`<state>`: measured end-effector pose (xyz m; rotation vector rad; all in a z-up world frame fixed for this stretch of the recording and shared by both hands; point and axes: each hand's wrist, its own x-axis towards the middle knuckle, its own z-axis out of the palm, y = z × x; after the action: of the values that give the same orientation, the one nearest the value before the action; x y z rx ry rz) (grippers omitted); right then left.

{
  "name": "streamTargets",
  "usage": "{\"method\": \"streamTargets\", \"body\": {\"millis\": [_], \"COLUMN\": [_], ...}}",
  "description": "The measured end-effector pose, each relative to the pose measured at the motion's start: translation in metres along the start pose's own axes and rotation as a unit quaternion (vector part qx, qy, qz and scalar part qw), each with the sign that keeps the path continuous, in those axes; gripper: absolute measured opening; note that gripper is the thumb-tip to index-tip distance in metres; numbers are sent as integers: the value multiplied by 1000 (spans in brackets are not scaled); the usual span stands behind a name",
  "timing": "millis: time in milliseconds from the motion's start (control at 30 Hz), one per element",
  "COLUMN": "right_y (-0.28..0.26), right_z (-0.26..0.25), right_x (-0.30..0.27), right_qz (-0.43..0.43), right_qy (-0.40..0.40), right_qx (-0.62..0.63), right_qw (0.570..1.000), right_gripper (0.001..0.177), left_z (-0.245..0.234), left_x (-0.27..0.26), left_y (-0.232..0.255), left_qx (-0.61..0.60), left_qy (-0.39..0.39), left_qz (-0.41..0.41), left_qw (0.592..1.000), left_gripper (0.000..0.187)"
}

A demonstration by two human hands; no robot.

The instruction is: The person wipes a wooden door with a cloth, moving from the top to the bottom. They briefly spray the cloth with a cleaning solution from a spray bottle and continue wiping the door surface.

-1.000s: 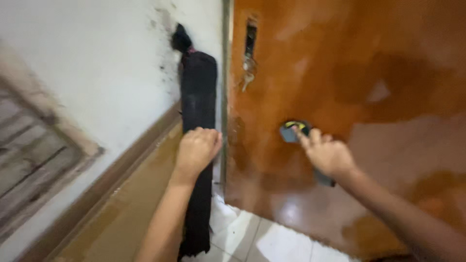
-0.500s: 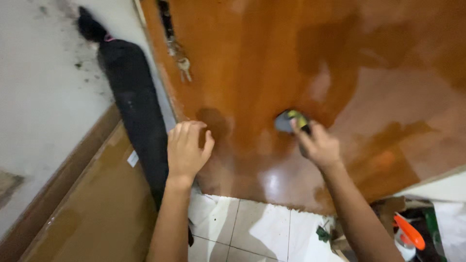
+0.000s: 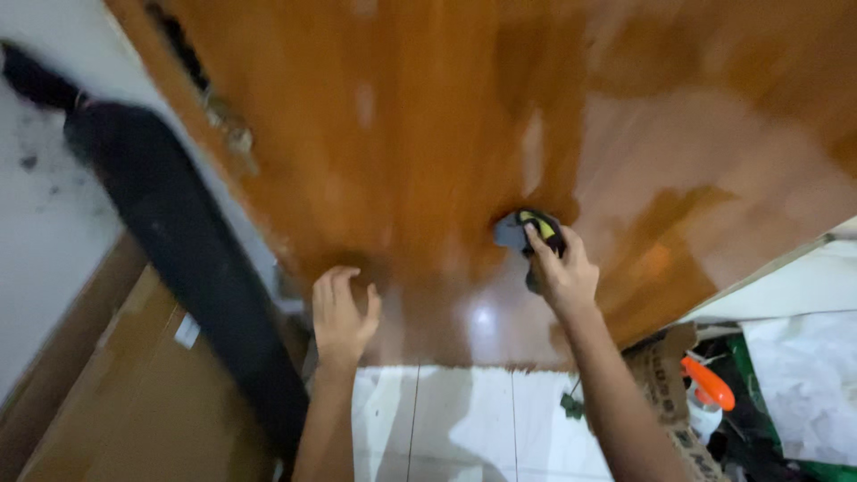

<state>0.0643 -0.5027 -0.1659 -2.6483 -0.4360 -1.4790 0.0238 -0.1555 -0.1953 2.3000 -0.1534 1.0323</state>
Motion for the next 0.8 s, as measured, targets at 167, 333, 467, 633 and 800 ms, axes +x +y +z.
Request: {"method": "streamTargets", "body": {"millis": [167, 333, 467, 633, 800], "right_y": [-30, -41, -35, -39, -44], "right_z": [-3, 7, 20, 32, 48], "right_x": [-2, -24, -48, -74, -97], "right_qz": [78, 63, 70, 37, -19], "right_qy": [15, -19, -82, -74, -105], "right_qx": [26, 71, 73, 89, 78], "right_qw": [997, 995, 991, 993, 991], "right_gripper": [70, 63, 62, 59, 65], "left_z": [24, 40, 45, 53, 58], "left_x": [-8, -31, -65, -109, -162], "left_y": [14, 14, 6, -1, 3], "left_qx": [-20, -20, -52, -55, -61], "left_qy": [1, -14, -56, -45, -37], "left_qz": [-41, -51, -78, -55, -56], "left_qw": [999, 998, 994, 996, 996], "left_gripper": [46, 45, 47, 42, 45]}}
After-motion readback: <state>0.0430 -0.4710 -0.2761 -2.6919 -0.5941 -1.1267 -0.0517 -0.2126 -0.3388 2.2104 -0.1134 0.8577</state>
